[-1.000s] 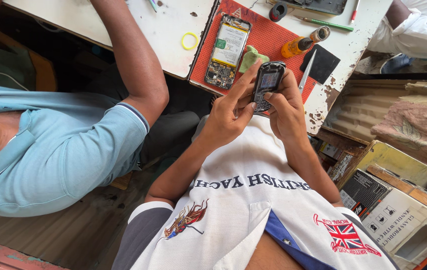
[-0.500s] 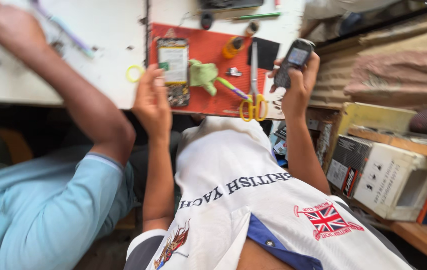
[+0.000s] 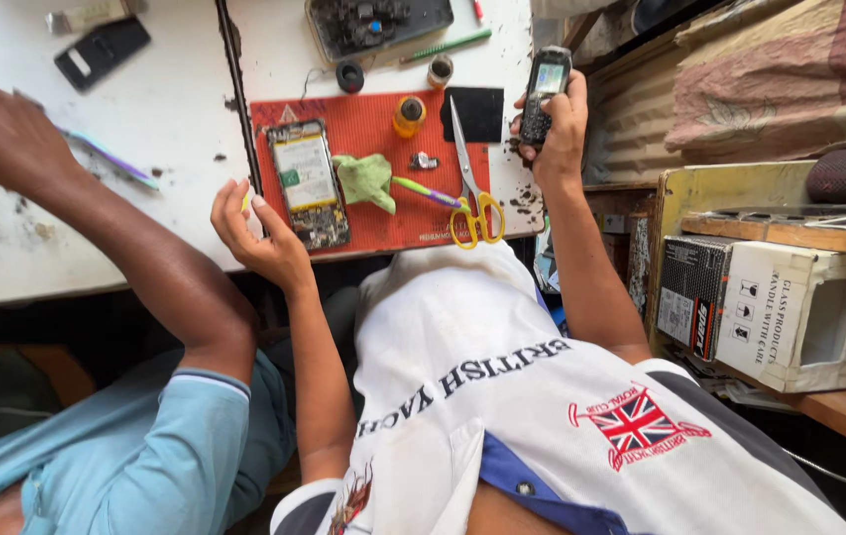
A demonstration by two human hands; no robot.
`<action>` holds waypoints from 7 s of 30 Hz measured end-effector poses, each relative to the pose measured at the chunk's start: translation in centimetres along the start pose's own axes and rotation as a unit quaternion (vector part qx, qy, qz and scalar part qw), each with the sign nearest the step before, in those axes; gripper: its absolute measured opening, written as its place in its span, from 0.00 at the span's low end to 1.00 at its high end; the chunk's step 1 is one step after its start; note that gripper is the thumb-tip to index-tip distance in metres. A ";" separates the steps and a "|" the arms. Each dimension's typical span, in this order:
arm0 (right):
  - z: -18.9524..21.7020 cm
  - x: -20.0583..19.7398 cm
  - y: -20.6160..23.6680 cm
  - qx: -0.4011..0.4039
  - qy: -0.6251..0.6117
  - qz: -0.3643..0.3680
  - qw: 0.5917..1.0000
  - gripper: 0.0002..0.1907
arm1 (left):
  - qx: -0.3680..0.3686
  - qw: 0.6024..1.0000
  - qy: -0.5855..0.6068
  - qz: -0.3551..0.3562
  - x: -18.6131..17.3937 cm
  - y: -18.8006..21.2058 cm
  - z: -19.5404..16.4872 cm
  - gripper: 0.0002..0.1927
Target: The person handles a small electronic component, applies flux, and uses a soldering iron to work on the component. They also briefly test a feature phone by pressing its buttons.
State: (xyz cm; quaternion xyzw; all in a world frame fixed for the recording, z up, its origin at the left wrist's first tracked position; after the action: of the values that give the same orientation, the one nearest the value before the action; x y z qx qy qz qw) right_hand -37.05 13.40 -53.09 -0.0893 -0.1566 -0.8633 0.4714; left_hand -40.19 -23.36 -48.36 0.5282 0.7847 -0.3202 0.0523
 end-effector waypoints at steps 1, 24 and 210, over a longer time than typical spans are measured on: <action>0.2 0.0 -0.9 -0.002 -0.005 -0.001 1.000 0.12 | -0.002 1.000 0.003 -0.005 0.5 -0.4 0.2 0.11; -2.0 1.9 -3.8 -0.005 0.027 0.004 1.000 0.11 | -0.001 1.000 -0.022 0.006 1.9 -2.8 4.0 0.09; 2.6 13.5 11.8 0.107 -0.300 0.123 0.940 0.27 | -0.007 0.999 -0.033 -0.027 -8.5 -4.6 -1.8 0.11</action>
State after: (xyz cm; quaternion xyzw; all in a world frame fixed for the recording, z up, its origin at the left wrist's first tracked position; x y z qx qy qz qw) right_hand -34.37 -2.25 -44.43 -0.3119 -0.3699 -0.7100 0.5116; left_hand -40.01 -30.19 -41.36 0.4956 0.7988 -0.3330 0.0733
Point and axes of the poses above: each hand's wrist, its own y-axis away from the middle knuckle, its own x-axis out of the palm, z = x × y, the point moved 9 cm from there along -y, towards the middle knuckle, and after that the axes turned 3 degrees about y, right-handed, at the moved point
